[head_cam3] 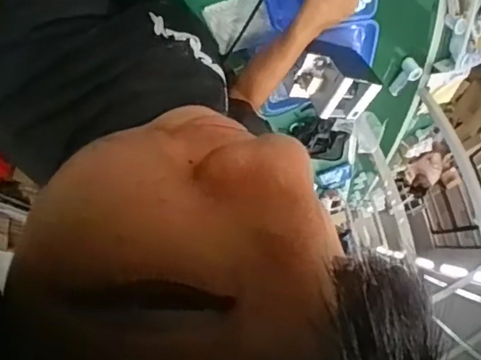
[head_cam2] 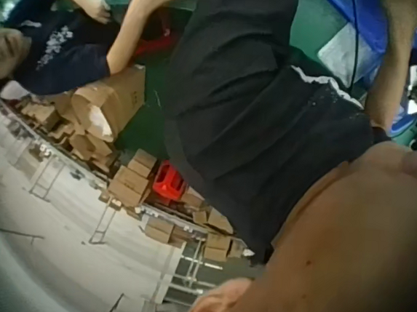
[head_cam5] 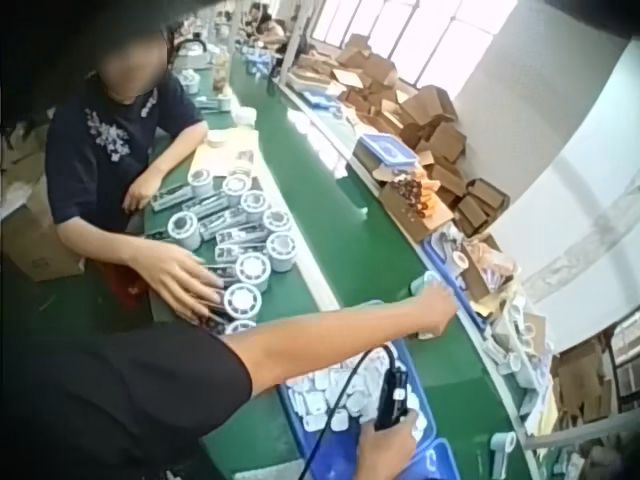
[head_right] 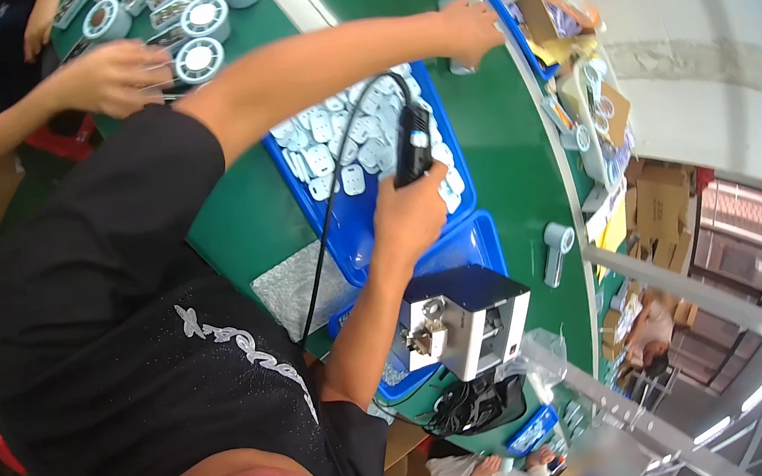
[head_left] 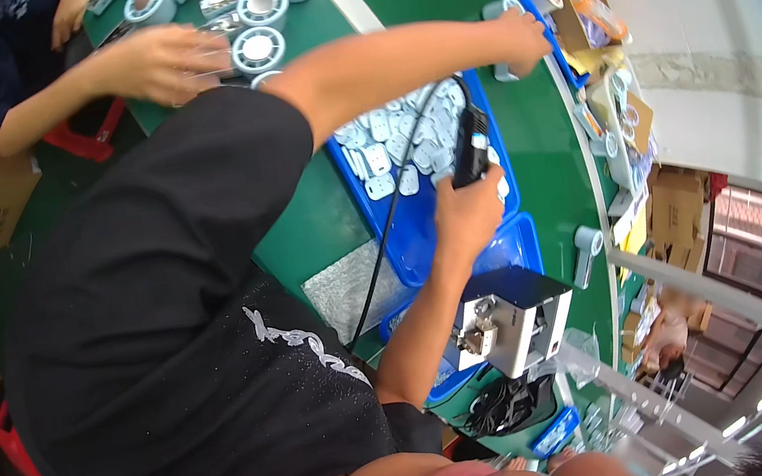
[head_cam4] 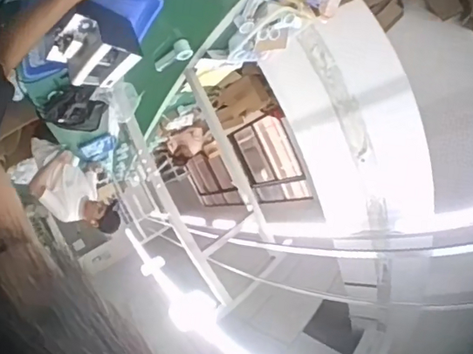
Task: Assembling small electronic components using an electric screwdriver at a factory workstation.
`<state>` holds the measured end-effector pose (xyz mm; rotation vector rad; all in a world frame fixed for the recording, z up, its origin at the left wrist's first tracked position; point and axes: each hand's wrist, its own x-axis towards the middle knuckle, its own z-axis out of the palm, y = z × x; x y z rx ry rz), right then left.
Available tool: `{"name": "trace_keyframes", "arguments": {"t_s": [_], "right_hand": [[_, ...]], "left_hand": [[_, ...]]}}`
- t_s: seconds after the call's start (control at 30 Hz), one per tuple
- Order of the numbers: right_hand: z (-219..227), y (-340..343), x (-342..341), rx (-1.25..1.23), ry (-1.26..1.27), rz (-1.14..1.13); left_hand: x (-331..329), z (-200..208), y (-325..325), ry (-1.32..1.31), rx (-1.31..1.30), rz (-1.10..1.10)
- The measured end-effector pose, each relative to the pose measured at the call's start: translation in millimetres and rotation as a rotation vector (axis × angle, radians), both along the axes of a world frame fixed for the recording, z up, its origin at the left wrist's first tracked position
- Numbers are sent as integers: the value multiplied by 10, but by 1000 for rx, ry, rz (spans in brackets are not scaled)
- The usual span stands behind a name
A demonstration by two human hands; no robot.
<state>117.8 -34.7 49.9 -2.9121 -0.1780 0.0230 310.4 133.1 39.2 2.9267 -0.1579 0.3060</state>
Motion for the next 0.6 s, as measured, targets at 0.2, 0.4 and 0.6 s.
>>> {"name": "trace_keyframes", "arguments": {"t_s": [0.2,0.4,0.6], "right_hand": [[122,-186,-46,519,-25,79],[357,-463,-606,1207,210,9],[352,-644,-940,1461,325,40]], "left_hand": [[-1815,426,433,-520,-667,411],[-3635,-117,656,-738,-234,537],[-4347,-508,1145,-421,154,421]]}}
